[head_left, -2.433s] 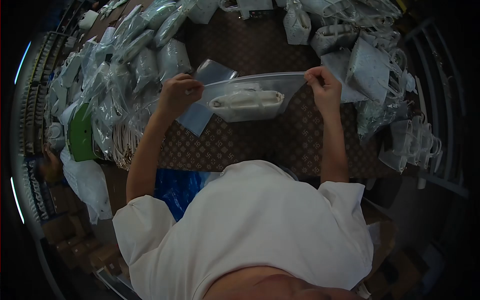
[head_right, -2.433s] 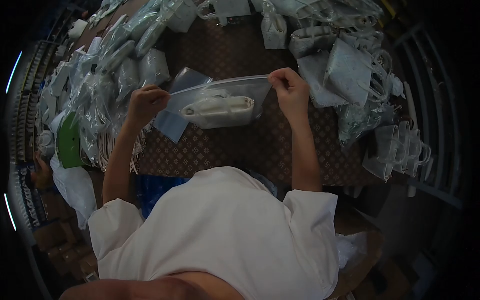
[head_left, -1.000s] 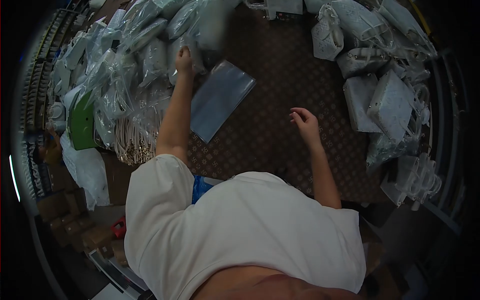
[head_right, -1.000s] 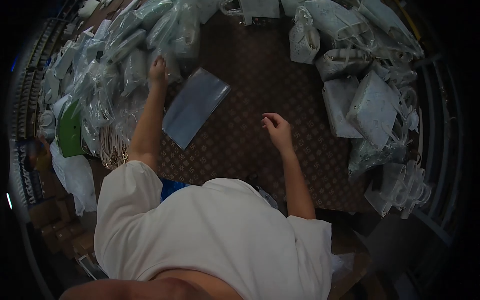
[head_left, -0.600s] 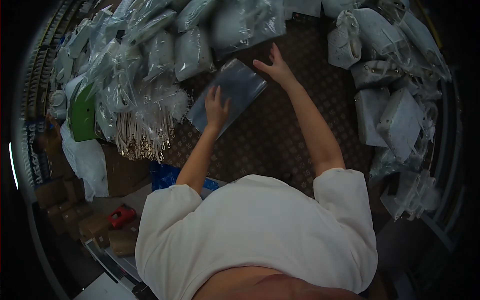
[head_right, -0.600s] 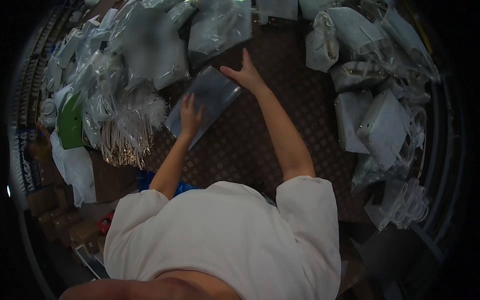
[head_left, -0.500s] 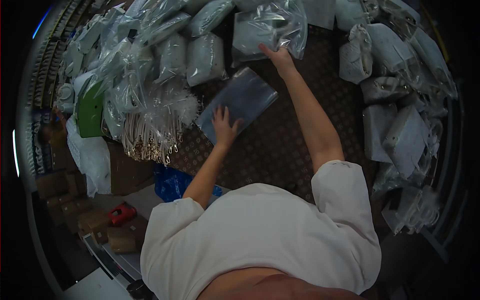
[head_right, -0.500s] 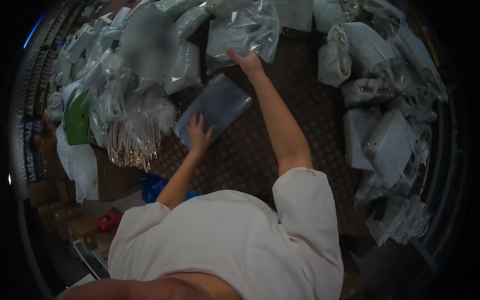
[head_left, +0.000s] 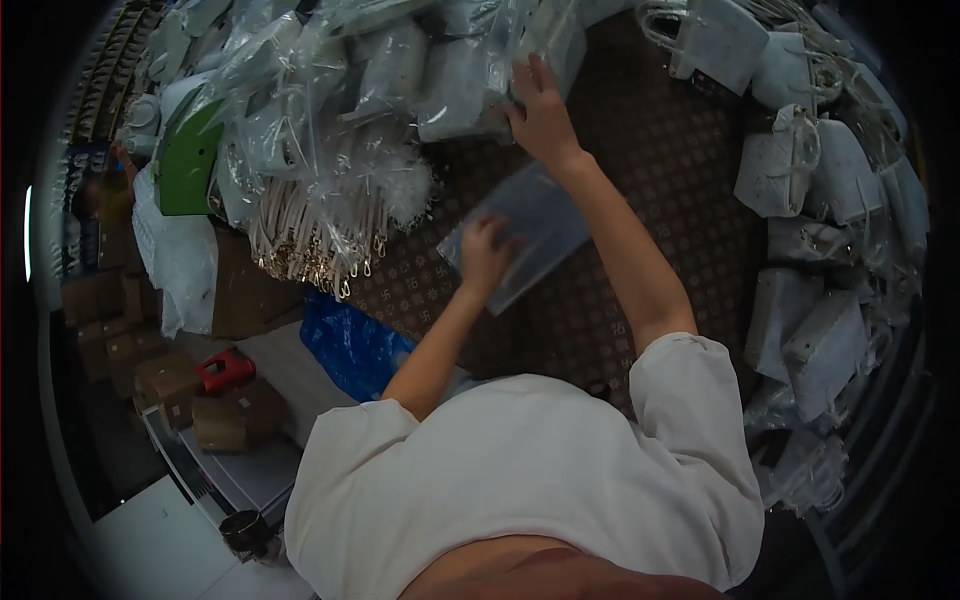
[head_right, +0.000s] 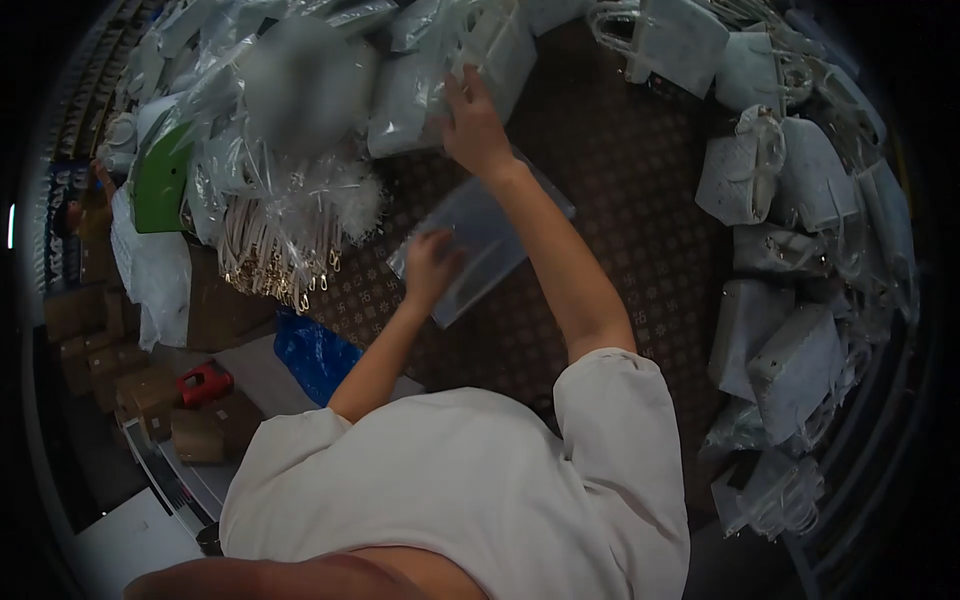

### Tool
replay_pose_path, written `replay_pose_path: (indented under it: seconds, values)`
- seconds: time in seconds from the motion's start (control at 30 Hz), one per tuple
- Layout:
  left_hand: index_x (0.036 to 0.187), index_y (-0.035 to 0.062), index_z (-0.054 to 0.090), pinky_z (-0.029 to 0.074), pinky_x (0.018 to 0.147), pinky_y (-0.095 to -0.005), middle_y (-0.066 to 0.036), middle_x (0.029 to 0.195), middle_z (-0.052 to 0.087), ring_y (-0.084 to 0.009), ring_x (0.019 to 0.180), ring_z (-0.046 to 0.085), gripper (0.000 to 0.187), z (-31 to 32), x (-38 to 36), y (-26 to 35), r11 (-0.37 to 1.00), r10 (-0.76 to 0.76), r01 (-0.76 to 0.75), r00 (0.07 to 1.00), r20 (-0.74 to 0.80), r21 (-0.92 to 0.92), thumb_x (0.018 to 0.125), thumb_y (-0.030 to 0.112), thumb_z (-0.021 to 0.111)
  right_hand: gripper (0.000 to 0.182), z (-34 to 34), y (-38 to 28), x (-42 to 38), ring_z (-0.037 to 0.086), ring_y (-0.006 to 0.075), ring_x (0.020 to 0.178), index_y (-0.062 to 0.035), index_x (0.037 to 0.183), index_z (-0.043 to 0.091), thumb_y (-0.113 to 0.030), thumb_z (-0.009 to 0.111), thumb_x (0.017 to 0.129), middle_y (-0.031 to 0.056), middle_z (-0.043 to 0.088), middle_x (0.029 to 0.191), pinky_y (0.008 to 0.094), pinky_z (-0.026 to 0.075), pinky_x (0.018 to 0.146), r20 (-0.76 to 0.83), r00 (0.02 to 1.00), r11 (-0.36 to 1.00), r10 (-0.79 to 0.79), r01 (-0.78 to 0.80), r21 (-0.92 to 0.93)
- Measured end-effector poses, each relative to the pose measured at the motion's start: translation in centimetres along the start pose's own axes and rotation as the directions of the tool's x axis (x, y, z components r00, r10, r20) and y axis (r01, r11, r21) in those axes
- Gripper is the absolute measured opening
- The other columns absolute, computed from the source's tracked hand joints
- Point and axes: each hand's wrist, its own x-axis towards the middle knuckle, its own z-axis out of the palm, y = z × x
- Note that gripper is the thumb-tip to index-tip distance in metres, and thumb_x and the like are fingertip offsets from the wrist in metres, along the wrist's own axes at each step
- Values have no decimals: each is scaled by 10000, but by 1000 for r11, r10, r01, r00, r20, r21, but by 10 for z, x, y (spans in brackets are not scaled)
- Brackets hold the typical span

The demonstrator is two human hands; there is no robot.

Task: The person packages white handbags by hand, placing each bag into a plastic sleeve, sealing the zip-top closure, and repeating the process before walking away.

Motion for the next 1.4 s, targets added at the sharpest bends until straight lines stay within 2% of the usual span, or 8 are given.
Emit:
replay_pose_path:
  seconds: [0.3,0.6,0.73,0.83,0.9,0.97,1.1,1.4]
  values:
    - [994,32,595,460,704,-351,-126,805,615,-285,752,583,421,-12,35,-32,931,-363,339,902,235,137,618,177,715,313,-105,5,-148,570,232,872,17,1049,536,-58,607,754,156,516,1057,298,491,689,-27,842,837,539,-531,135]
    - [936,45,604,468,696,-385,-145,946,609,-314,832,580,207,-37,21,45,715,490,-422,871,32,558,742,36,534,181,-120,-59,-243,568,122,712,23,925,597,-129,554,835,72,591,851,225,447,608,236,688,613,686,-722,321]
    - [871,39,611,479,693,-351,-152,945,610,-299,849,582,122,-44,-18,124,888,454,-453,843,289,-76,769,31,546,348,-141,-91,-220,586,140,773,31,999,553,-292,518,873,83,602,815,266,457,631,327,581,131,746,-609,783]
    - [845,27,598,482,676,-334,-159,970,601,-302,839,581,93,-29,-59,153,859,495,-484,695,521,-169,760,22,559,411,-161,-83,-230,586,160,781,14,1056,516,-356,493,879,80,600,852,268,465,662,114,663,558,740,-699,447]
    - [840,24,578,477,699,-322,-125,1015,600,-260,867,586,57,-10,-74,149,877,453,-270,740,497,-398,795,37,545,446,-179,-68,-250,562,191,884,-20,1128,465,-392,469,882,90,569,996,302,451,747,215,561,449,799,-795,407]
    - [831,34,556,473,714,-319,-103,1015,595,-215,864,576,43,-18,-66,167,806,396,-30,769,501,-591,824,62,523,538,-191,-59,-273,508,209,986,-46,1209,385,-464,437,874,95,503,1138,345,411,821,373,616,-344,694,-172,923]
    - [890,50,529,456,789,-342,-68,1065,566,-188,952,552,77,-38,-36,165,298,255,588,710,656,-752,882,91,464,578,-191,-35,-306,464,216,1060,-75,1248,334,-501,412,866,92,442,1219,374,382,867,205,393,-49,896,-372,927]
    - [1021,21,521,461,748,-285,-79,992,586,-156,857,580,197,-64,19,64,130,-24,461,887,462,-878,900,162,459,273,-109,6,-327,577,228,786,-56,1038,514,-275,477,880,51,599,944,361,462,669,394,749,-587,532,-9,809]
